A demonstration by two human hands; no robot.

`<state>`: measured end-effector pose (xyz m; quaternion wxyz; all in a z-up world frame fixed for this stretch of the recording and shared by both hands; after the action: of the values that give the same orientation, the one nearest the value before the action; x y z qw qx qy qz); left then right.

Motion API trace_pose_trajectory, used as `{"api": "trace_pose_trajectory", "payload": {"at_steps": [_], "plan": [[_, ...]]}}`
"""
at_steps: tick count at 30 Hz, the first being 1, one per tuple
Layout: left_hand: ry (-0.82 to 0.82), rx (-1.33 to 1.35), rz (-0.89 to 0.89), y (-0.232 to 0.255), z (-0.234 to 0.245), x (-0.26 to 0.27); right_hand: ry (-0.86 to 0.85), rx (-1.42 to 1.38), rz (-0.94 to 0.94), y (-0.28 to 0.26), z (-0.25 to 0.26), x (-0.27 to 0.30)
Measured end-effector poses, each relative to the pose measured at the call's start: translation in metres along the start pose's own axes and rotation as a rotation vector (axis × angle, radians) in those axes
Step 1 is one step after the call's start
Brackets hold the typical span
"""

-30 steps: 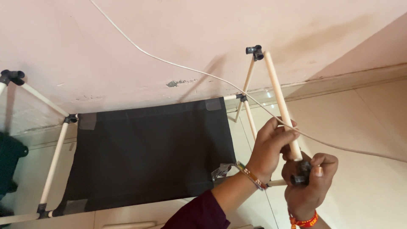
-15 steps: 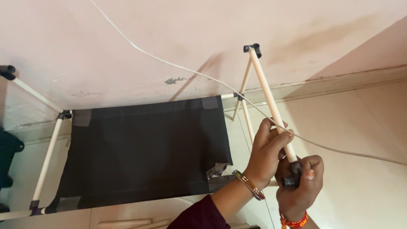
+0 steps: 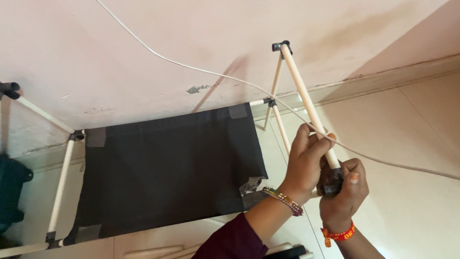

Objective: The person assembles a small folding table by connecting white PVC pipes with black elbow and T-joints to form a rectangular frame, then attaches a black fabric sheet to the frame. The person repeatedly picks up pipes and joints, inserts them into the frame, and adjusts the structure.

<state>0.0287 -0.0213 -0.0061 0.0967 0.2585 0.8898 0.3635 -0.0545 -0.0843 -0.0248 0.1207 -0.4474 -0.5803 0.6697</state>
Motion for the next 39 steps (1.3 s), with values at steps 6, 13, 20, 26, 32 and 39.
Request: {"api": "trace_pose_trajectory", "payload": {"at_steps": [6,13,20,26,32,39], "plan": [[-0.030,-0.058,-0.067,-0.005,-0.002,0.000,0.042,0.072,0.031,0.004,0.004,0.004],[-0.095,-0.092,-0.033,-0.004,0.000,0.004,0.075,0.245,0.153,0.007,0.007,0.003],[-0.120,-0.244,-0.035,0.005,0.003,-0.001,0.007,0.114,0.073,-0.005,-0.001,0.001],[0.098,-0.430,-0.095,0.009,0.002,-0.028,-0.044,0.033,0.039,-0.012,-0.006,0.003],[0.155,-0.401,-0.166,-0.001,-0.002,-0.026,-0.009,0.143,0.115,-0.012,-0.005,-0.001],[0.150,-0.412,-0.159,-0.005,-0.002,-0.021,0.011,0.163,0.146,-0.001,0.000,0.005]]}}
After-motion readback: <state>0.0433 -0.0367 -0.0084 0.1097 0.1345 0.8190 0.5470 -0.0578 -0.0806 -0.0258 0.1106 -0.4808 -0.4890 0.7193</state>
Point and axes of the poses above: each hand's wrist, its own x-axis away from the middle knuckle, its own z-axis out of the back of the hand, y = z × x, the point moved 3 cm from there along -x, towards the middle knuckle, and after that the axes turned 2 degrees about y, right-handed, at the moved point
